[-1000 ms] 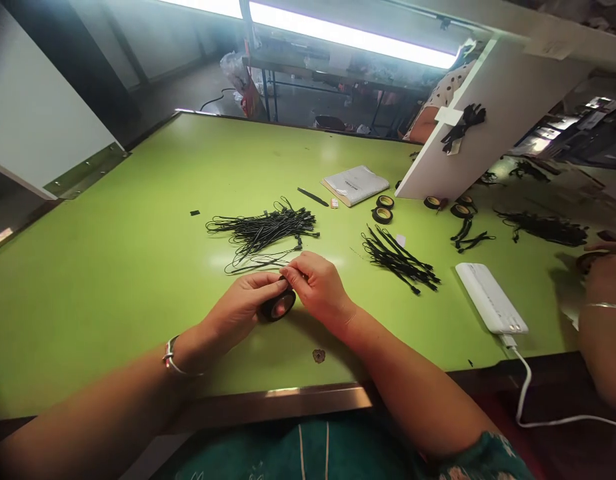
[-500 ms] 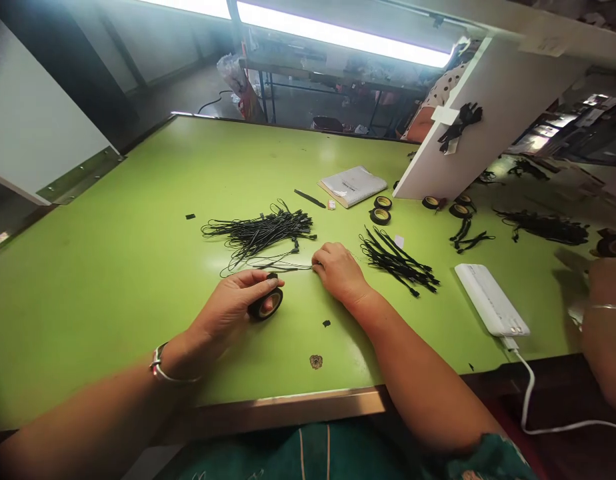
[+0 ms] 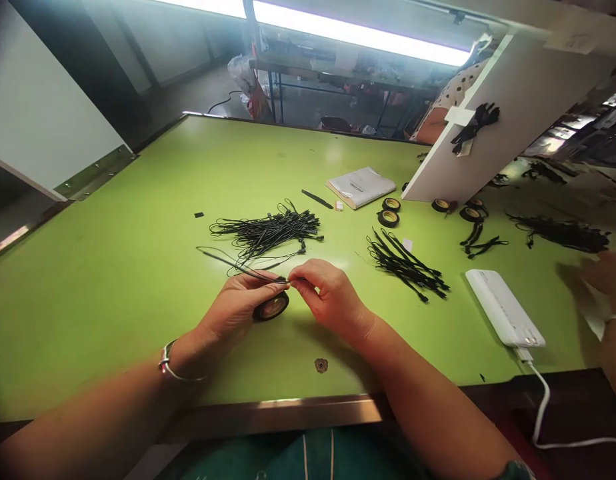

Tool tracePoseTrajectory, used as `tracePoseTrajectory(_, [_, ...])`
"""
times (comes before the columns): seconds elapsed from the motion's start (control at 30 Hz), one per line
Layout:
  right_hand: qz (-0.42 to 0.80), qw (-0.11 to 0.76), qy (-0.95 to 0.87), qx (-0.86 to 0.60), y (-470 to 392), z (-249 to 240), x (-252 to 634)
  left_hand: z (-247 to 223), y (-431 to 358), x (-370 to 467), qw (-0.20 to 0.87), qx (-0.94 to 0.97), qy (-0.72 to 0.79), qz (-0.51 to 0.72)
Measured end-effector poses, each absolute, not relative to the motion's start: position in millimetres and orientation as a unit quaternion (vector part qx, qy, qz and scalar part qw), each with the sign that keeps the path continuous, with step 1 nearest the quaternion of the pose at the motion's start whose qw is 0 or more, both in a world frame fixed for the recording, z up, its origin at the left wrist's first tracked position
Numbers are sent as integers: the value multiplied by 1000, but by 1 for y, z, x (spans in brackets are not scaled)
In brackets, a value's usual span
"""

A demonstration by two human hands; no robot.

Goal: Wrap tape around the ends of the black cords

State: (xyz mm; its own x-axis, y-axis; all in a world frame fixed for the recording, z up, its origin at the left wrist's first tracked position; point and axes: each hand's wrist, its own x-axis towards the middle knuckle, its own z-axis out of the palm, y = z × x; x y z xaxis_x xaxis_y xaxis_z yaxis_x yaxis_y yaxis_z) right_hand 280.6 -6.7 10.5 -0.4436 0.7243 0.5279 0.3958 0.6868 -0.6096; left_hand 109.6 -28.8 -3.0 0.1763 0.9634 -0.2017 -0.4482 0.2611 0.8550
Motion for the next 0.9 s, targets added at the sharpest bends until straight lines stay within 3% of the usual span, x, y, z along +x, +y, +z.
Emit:
tracePoseTrajectory(0.67, [69,316,-881,-344,1,3,286,-2,-27,108,669,393,420,470])
tracePoseTrajectory(0.9, [154,378,-836,-366,-7,4,279,-5,-26,103,637,433,437,465])
